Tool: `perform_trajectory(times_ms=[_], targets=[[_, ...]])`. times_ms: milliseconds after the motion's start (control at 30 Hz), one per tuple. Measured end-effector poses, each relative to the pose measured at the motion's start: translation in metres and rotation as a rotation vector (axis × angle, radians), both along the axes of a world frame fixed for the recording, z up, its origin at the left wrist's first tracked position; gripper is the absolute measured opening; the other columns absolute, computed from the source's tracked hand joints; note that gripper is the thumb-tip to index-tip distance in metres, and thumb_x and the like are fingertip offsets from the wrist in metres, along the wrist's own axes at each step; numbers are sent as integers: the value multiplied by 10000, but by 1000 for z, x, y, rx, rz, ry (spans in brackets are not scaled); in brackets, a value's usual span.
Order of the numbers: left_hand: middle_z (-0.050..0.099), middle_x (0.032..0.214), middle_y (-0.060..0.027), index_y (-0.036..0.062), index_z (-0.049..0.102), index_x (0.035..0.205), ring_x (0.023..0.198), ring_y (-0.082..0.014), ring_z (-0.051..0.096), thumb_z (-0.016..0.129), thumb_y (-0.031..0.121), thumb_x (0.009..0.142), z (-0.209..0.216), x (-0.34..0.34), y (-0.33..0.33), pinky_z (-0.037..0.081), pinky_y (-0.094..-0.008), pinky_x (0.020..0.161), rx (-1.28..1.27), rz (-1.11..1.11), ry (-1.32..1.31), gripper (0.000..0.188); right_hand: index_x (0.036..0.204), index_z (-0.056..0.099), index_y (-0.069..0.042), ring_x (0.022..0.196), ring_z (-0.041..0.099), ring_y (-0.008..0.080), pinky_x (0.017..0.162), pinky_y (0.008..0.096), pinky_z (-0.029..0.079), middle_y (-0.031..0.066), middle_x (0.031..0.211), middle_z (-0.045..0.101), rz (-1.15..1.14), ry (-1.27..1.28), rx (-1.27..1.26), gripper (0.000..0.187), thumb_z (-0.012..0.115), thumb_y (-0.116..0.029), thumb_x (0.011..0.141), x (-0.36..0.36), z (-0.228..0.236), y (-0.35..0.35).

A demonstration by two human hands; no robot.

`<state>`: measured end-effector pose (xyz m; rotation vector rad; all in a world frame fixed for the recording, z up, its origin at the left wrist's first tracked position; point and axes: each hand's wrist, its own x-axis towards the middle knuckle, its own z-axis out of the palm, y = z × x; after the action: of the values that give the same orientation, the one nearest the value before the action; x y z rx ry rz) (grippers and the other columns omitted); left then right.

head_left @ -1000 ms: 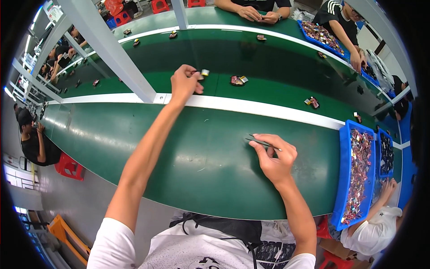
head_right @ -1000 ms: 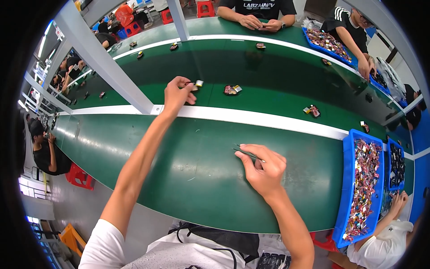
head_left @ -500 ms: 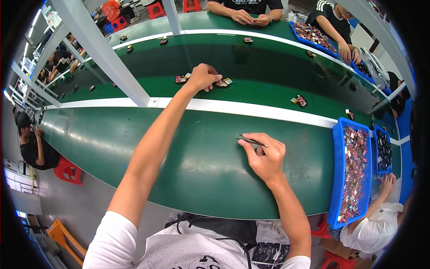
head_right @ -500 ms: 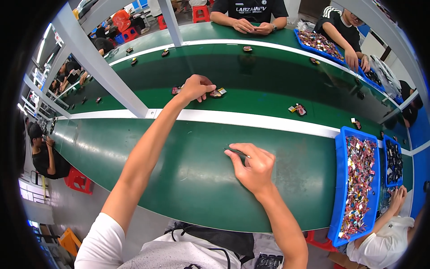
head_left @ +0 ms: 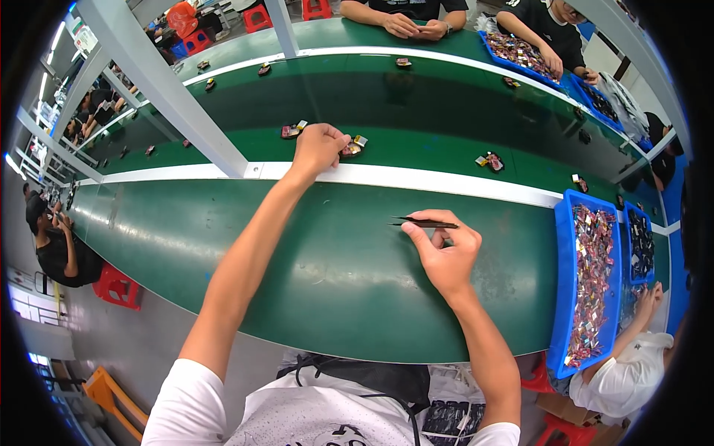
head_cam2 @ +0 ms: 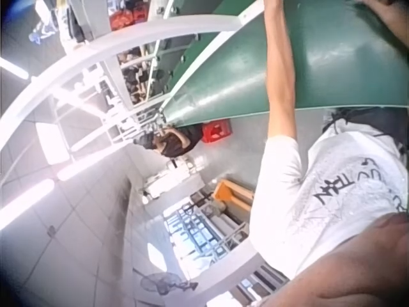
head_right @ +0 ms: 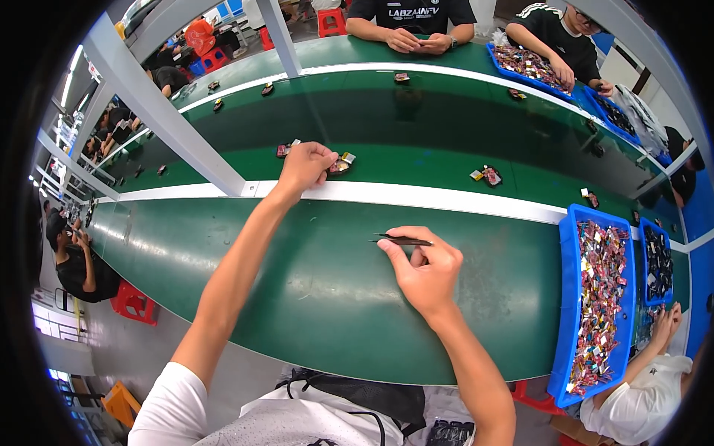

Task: The person is assembling small electronic components at a production line station using tweezers.

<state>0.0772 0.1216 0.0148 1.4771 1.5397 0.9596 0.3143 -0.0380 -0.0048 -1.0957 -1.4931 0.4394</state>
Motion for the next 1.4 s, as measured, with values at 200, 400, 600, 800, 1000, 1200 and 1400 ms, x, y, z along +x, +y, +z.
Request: perform_trajectory(times_ms=[200, 400, 600, 800, 1000, 1200, 1400], targets=[[674, 833, -83, -62, 661, 1084, 504, -113, 623, 603, 154, 1002, 2, 19, -104, 378, -242, 377, -54, -24, -263, 238, 898, 702, 19, 537, 433, -13, 484, 173, 320, 46, 891, 750, 104, 346, -229, 126, 804, 14, 825, 10, 5, -7], [661, 834, -90, -69, 632, 1148, 498, -86, 592, 604, 135, 1022, -12, 30, -138, 393, -215, 389, -65, -138, -380, 242, 967, 690, 31, 580, 476, -8, 521, 159, 355, 67, 870, 735, 228, 453, -395, 155, 788, 20, 847, 1, 16, -15], [669, 762, -74, -53, 619, 1166, 511, -79, 581, 596, 83, 1022, -24, 41, -153, 401, -219, 399, -20, -202, -446, 200, 900, 712, 44, 520, 477, 1, 472, 176, 325, 45, 813, 713, 172, 245, -226, 112, 800, 33, 831, -7, 4, -18], [676, 783, -97, -57, 619, 1167, 515, -89, 588, 591, 63, 1020, -23, 40, -154, 416, -227, 400, 20, -197, -424, 192, 896, 721, 22, 497, 466, 2, 462, 180, 313, 19, 764, 705, 98, 135, -200, 113, 806, 32, 821, -9, 1, -16], [670, 829, -114, -74, 616, 1160, 533, -107, 613, 591, 49, 1015, -21, 42, -155, 456, -236, 407, 34, -164, -447, 193, 897, 722, 18, 491, 470, 5, 456, 184, 316, 33, 793, 720, 94, 140, -213, 121, 814, 19, 818, -9, 1, -17], [663, 849, -123, -83, 604, 1176, 570, -131, 647, 592, 42, 1012, -24, 44, -156, 509, -249, 431, 35, -187, -474, 207, 896, 722, 19, 483, 479, 8, 450, 187, 321, 45, 815, 734, 55, 94, -185, 128, 821, 8, 816, -8, 2, -19], [658, 885, -131, -84, 592, 1199, 598, -147, 662, 593, 16, 1003, -26, 44, -156, 537, -258, 450, 47, -182, -483, 220, 896, 729, 17, 466, 466, 7, 442, 189, 313, 37, 794, 731, 12, 67, -154, 130, 827, 0, 814, -9, 1, -19]])
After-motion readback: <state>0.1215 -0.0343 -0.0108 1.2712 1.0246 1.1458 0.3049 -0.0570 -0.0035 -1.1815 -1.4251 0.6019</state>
